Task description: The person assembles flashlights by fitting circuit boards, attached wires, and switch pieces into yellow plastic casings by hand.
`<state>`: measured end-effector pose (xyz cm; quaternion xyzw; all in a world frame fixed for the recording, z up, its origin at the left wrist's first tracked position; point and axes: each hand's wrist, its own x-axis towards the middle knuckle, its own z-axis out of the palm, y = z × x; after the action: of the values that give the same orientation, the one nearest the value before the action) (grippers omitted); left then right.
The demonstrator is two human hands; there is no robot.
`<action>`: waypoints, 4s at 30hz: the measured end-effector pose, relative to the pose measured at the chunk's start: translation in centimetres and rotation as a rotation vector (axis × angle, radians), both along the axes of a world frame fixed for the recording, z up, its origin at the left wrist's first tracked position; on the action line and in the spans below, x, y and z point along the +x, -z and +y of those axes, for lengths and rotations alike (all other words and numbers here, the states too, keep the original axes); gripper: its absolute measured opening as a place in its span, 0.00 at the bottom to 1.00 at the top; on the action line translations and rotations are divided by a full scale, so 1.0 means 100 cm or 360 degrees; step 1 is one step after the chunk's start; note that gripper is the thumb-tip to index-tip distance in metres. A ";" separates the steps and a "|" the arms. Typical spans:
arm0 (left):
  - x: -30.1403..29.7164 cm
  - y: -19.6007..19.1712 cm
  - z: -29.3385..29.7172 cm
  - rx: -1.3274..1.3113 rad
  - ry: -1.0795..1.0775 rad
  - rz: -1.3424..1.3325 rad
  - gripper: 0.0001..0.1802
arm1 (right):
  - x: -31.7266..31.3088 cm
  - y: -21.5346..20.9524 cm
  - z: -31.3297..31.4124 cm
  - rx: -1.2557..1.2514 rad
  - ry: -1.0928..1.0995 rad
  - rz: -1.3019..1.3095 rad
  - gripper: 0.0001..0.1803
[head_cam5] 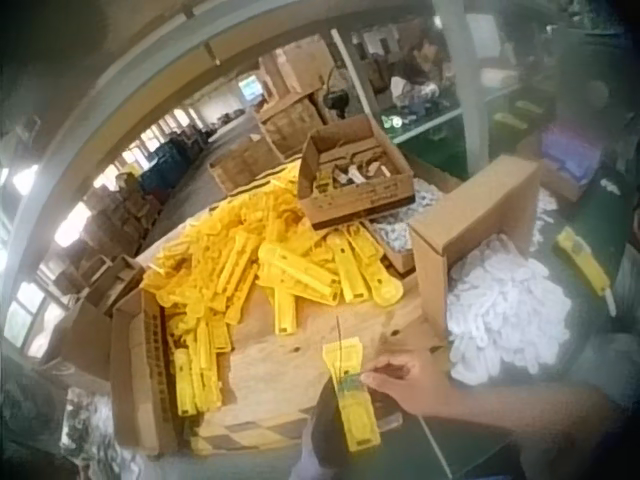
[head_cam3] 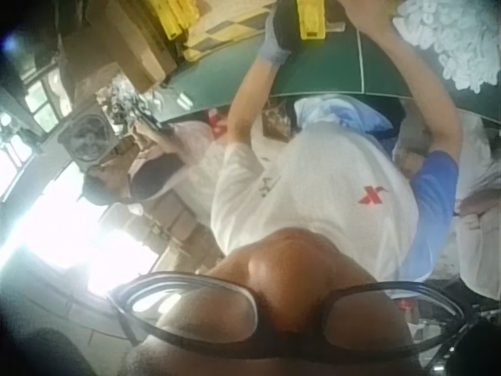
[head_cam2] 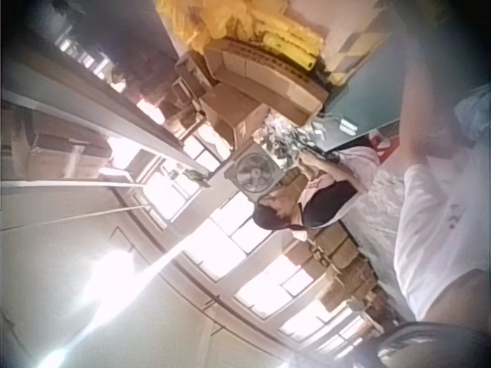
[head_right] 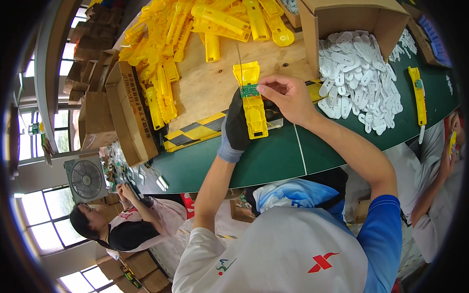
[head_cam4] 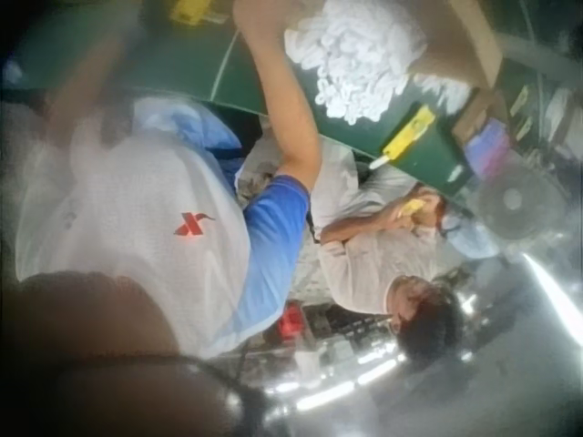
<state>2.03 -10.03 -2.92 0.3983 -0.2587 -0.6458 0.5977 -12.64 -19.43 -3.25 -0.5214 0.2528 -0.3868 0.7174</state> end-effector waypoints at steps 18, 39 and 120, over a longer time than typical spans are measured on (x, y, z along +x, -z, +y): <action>-0.005 -0.003 0.005 -0.0021 -0.0153 -0.0009 0.28 | -0.006 -0.001 -0.007 -0.0097 0.0016 0.0170 0.08; -0.017 -0.002 -0.001 0.0190 -0.0304 -0.0335 0.17 | -0.005 0.001 -0.001 -0.0202 0.0048 0.0250 0.08; 0.016 -0.008 0.010 -0.0390 -0.0775 -0.0509 0.17 | 0.023 -0.047 -0.006 -0.1248 -0.0384 0.0390 0.04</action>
<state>3.62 -8.99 -2.17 0.4701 -0.3222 -0.3770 0.7301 -10.34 -20.07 1.50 -0.8226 0.1072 -0.3023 0.4696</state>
